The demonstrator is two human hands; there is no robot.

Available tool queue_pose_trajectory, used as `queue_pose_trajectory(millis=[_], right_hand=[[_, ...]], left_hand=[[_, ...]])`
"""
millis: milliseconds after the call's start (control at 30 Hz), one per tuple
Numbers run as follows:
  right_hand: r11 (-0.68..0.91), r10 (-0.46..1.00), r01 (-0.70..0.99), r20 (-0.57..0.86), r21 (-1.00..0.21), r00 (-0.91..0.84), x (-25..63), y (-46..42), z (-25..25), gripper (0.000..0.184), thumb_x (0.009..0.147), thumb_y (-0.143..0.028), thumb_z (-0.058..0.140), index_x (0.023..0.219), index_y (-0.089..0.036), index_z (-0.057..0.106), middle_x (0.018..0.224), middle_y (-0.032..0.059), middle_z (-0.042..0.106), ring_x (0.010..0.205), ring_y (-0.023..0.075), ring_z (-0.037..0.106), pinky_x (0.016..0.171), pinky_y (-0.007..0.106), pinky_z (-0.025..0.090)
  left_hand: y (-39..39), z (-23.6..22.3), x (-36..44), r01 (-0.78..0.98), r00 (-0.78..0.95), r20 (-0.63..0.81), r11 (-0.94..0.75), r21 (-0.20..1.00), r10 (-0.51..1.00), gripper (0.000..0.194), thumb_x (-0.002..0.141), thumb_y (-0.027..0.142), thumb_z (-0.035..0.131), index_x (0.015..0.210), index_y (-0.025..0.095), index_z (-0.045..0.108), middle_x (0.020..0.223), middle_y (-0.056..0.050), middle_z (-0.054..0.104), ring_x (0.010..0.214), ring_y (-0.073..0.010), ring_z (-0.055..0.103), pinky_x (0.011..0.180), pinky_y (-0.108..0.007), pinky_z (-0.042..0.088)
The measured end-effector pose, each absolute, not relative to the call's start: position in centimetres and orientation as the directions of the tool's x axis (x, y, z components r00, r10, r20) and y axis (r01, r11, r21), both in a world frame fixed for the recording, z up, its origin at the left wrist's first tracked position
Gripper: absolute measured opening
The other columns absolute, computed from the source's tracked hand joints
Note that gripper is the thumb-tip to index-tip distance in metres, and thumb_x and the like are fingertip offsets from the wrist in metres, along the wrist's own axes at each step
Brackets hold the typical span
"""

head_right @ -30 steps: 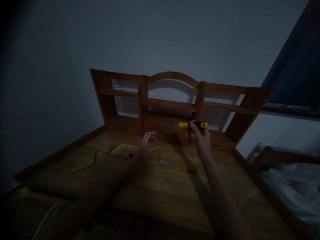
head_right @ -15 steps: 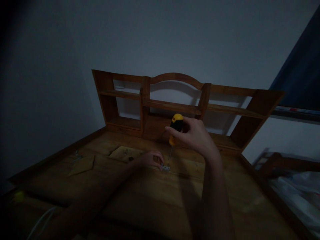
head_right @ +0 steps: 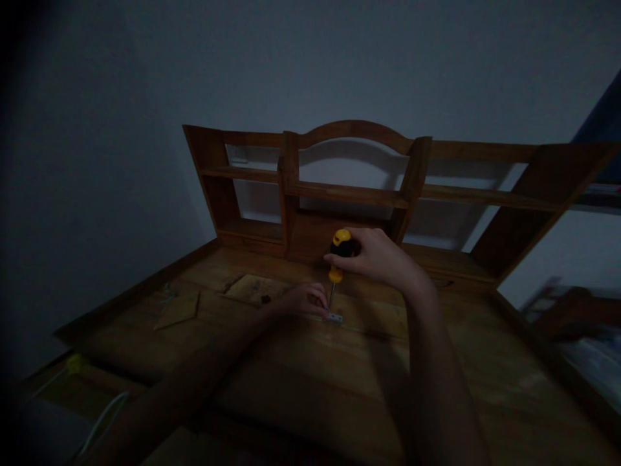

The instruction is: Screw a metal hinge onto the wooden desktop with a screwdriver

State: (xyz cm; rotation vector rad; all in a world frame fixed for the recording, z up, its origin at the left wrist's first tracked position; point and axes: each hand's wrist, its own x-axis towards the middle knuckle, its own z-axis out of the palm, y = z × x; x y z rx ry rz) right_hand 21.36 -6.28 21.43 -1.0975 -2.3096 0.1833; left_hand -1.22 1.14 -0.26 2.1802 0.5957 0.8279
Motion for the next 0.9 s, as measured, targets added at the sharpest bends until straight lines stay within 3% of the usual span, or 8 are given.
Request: queue_pose_trajectory(millis=[300,700,900], right_hand=[[0.655,0.747,0.665,0.443,-0.358,-0.497,21.6,-5.9,21.3,0.038,0.089,-0.056,0.077,0.078,-0.021,0.066,0.075,0.0005,0.070,0.069,0.0179,0.062,0.063,0.030,0.043],[0.620,0.778,0.689,0.404,-0.374,-0.481,21.3,-5.4,20.9,0.037,0.090,-0.054,0.077,0.079,-0.021,0.067,0.075,-0.0007,0.070,0.069,0.0169,0.061,0.064,0.030,0.040],[0.640,0.749,0.703,0.457,-0.310,-0.480,21.0,-5.1,20.5,0.040,0.090,-0.059,0.076,0.085,-0.021,0.066,0.081,0.0015,0.071,0.072,0.0188,0.062,0.064,0.031,0.040]], left_hand=[[1.1,-0.4,-1.3,0.157,0.682,0.378,-0.630,0.760,0.626,0.046,0.080,0.060,0.091,0.081,0.016,0.079,0.090,-0.003,0.069,0.084,-0.0159,0.065,0.077,-0.028,0.049],[1.2,-0.4,-1.3,0.215,0.685,0.360,-0.648,0.731,0.634,0.040,0.082,0.054,0.092,0.080,0.017,0.078,0.088,-0.003,0.067,0.083,-0.0156,0.063,0.076,-0.027,0.048],[1.3,-0.6,-1.4,0.223,0.685,0.361,-0.654,0.723,0.633,0.042,0.084,0.058,0.089,0.082,0.018,0.077,0.089,-0.003,0.067,0.085,-0.0164,0.063,0.078,-0.029,0.049]])
